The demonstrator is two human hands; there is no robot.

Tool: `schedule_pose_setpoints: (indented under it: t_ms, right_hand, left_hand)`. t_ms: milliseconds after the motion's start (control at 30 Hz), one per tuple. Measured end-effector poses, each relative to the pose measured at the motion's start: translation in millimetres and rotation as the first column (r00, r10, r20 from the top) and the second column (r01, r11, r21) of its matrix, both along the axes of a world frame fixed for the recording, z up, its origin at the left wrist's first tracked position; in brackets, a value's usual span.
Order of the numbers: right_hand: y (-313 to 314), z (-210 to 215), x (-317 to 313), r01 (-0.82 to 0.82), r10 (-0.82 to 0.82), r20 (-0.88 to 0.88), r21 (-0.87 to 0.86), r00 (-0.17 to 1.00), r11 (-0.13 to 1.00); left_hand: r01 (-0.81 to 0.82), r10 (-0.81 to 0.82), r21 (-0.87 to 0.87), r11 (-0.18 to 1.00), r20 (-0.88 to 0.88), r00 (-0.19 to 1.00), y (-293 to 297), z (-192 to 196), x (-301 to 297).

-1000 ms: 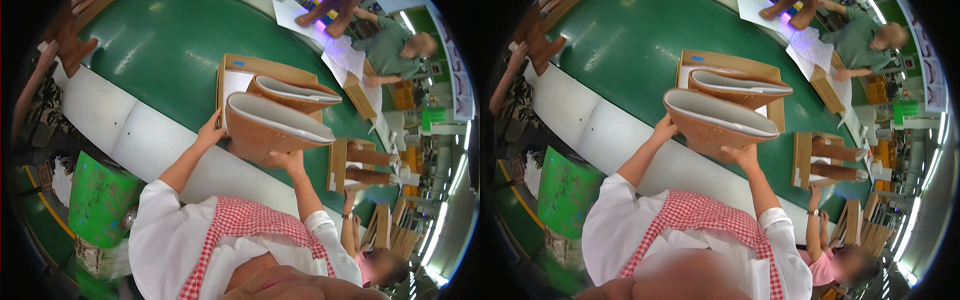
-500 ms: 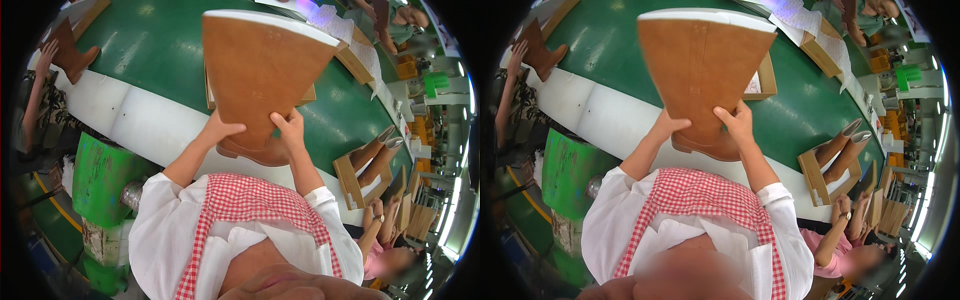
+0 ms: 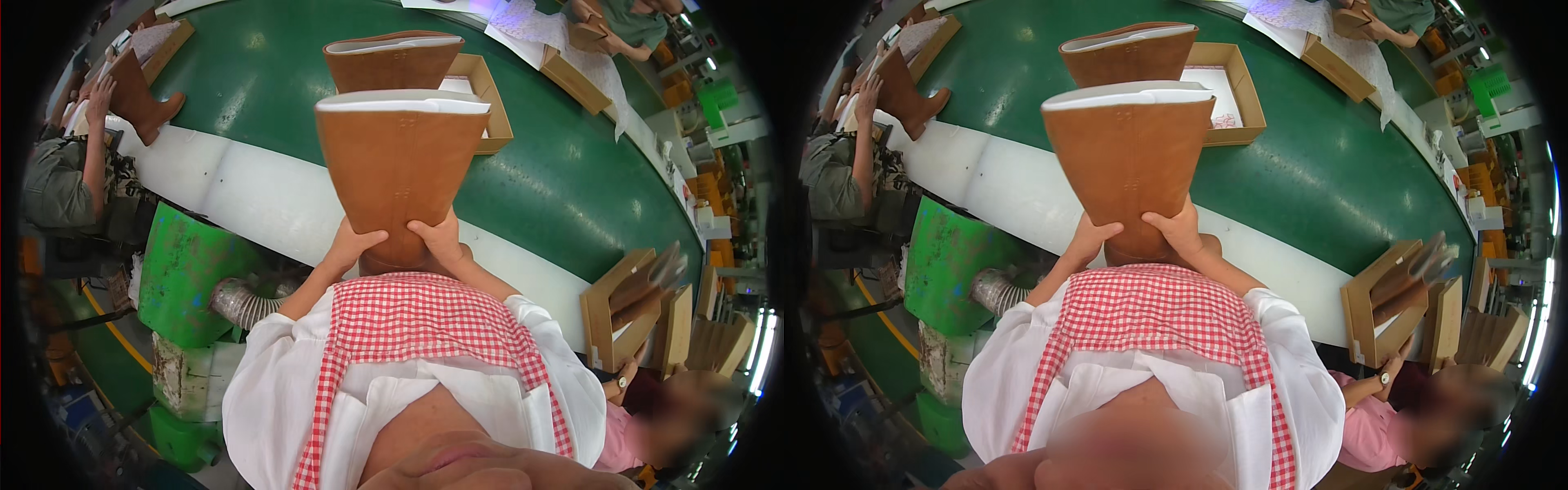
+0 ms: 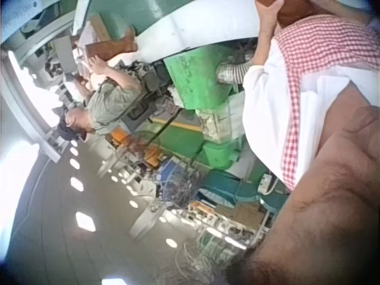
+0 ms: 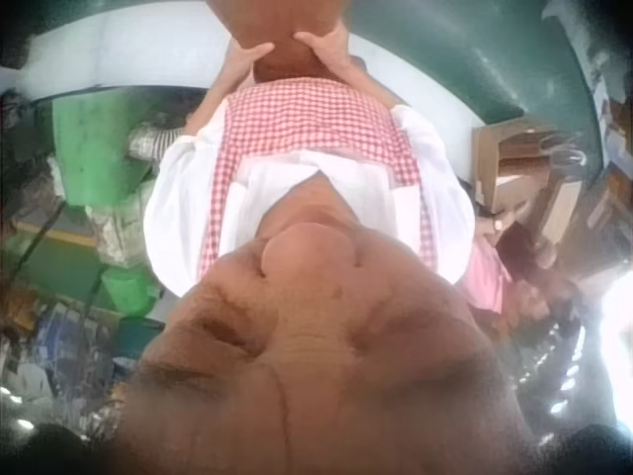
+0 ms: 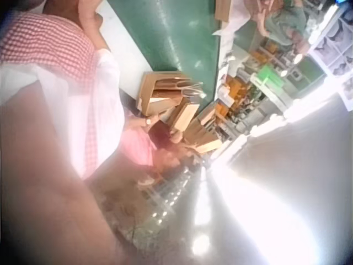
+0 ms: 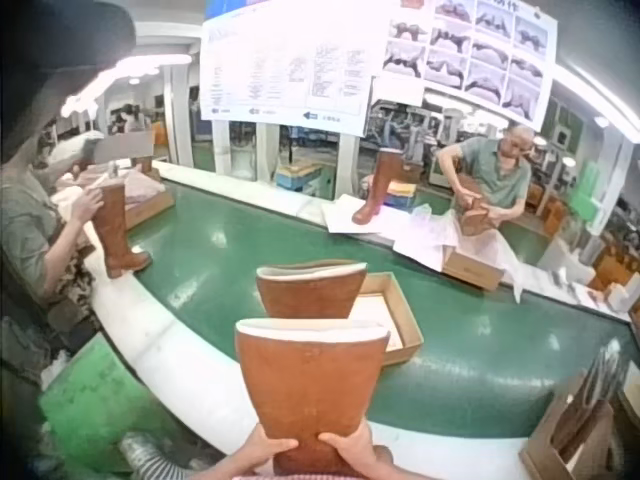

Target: The person takes boots from a conveyor belt, places them into shoe boxes by hand, and pushes the boxes along the conveyor belt.

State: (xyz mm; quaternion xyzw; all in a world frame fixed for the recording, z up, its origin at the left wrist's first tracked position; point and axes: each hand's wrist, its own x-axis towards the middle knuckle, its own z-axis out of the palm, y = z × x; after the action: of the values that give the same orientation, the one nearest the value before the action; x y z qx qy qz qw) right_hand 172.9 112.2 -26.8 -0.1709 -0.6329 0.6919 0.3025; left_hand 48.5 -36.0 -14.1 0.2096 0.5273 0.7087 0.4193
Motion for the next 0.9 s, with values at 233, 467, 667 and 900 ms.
schedule_pose_setpoints:
  t_ms: [233,467,667,900]
  right_hand:
    - [-2.7,35.7,5.0,-0.134,0.137,-0.075,0.048,0.988,0.99]
    - [17.4,91.9,11.4,-0.124,0.126,-0.174,0.025,0.977,0.992]
    - [19.0,96.7,7.7,-0.34,0.38,-0.197,0.208,0.904,0.917]
    - [50.3,98.3,-27.7,-0.352,0.345,-0.237,0.012,0.908,0.936]
  left_hand:
    - [-0.137,0.152,0.224,0.965,-0.052,0.987,-6.6,40.6,-12.9]
    - [-0.191,0.229,0.213,0.958,-0.17,0.958,-23.4,23.3,-5.0]
    - [0.021,-0.009,0.169,0.985,-0.071,0.997,-56.9,-4.6,-21.0]
    - [0.223,-0.273,0.5,0.837,0.028,0.962,-60.7,-4.5,-46.3]
